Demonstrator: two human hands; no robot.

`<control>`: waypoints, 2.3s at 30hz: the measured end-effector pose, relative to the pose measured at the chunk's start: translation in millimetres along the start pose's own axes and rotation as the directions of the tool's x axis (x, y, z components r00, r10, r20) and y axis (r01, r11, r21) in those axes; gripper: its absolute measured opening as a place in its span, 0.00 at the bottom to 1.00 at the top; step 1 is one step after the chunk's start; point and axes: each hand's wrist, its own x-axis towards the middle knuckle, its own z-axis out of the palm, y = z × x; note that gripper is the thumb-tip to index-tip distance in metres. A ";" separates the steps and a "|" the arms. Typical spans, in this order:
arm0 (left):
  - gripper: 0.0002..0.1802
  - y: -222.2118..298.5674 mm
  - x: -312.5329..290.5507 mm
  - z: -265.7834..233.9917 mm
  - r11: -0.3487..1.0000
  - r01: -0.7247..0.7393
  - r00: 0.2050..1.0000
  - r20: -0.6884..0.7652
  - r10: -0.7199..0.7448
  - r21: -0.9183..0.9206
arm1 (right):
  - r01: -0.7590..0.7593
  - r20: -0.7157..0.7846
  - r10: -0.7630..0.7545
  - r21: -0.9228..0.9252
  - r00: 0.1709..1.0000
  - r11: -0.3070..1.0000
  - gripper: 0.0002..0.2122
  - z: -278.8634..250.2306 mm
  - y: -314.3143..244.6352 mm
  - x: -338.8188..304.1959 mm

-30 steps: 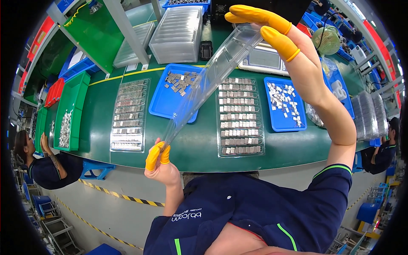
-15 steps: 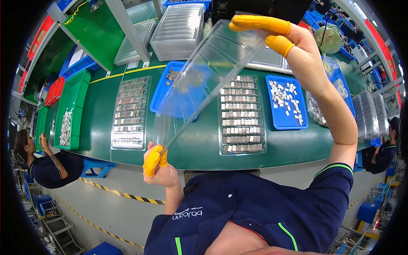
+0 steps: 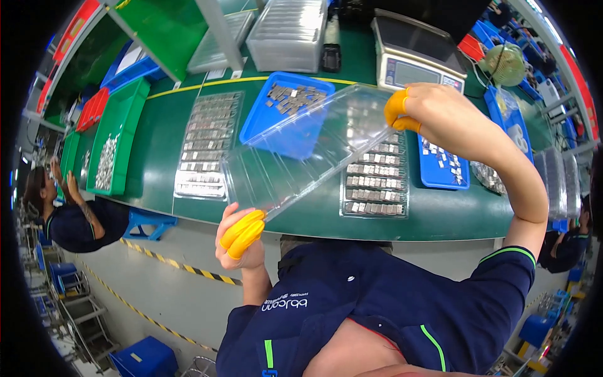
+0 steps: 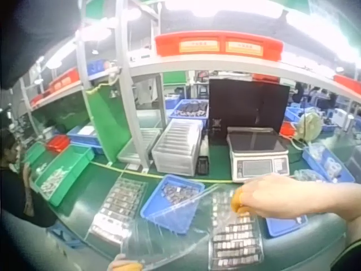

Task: The person assembles small metal brackets and plastic electronic components by hand, then sorts them into plastic trays and blue sorting bins.

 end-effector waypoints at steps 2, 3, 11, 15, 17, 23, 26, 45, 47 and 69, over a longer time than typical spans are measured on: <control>0.07 -1.9 -2.2 -3.0 1.000 0.003 0.998 -0.067 -0.004 -0.016 | 0.010 -0.102 -0.030 -0.198 0.994 0.980 0.07 -5.5 -8.2 5.1; 0.07 -2.9 -3.2 -6.3 1.000 0.003 0.997 -0.071 -0.004 -0.005 | 0.022 -0.101 -0.042 -0.196 0.994 0.980 0.07 -4.3 -9.9 9.3; 0.17 -21.5 -20.7 -20.7 0.995 -0.007 0.956 -0.292 0.035 0.098 | 0.102 -0.289 -0.138 -0.137 0.947 0.985 0.08 0.1 -21.8 27.3; 0.23 -31.1 -20.8 -21.0 0.994 -0.061 0.982 -0.173 0.077 0.096 | 0.078 -0.406 -0.105 -0.083 0.908 0.994 0.06 -3.4 -23.3 31.1; 0.24 -32.9 -19.9 -15.4 0.993 -0.099 0.983 -0.150 0.108 0.064 | 0.074 -0.478 -0.176 -0.225 0.861 0.972 0.07 -7.0 -13.3 30.8; 0.20 -34.8 -30.3 -24.0 0.958 0.284 0.937 -0.202 -0.286 -0.038 | -0.212 -0.542 0.254 0.141 0.801 0.967 0.06 -43.6 -5.0 32.3; 0.20 -43.4 -29.0 -30.4 0.920 0.387 0.918 -0.062 -0.391 -0.069 | -0.067 -0.739 0.226 0.239 0.635 0.969 0.06 -42.7 23.9 40.0; 0.23 -38.1 -25.1 -64.0 0.415 0.909 0.417 0.086 -0.905 -0.043 | -0.288 -0.697 -0.134 -0.453 0.704 0.844 0.09 95.0 99.4 262.2; 0.22 -40.8 -27.6 -69.4 0.364 0.931 0.359 0.131 -0.924 0.018 | -0.126 -0.683 -0.114 -0.291 0.722 0.948 0.15 111.7 102.8 271.7; 0.24 6.7 -53.8 60.2 0.060 0.998 0.008 0.851 -0.525 0.028 | -0.494 -0.064 0.570 0.428 0.819 0.757 0.12 135.3 156.6 47.7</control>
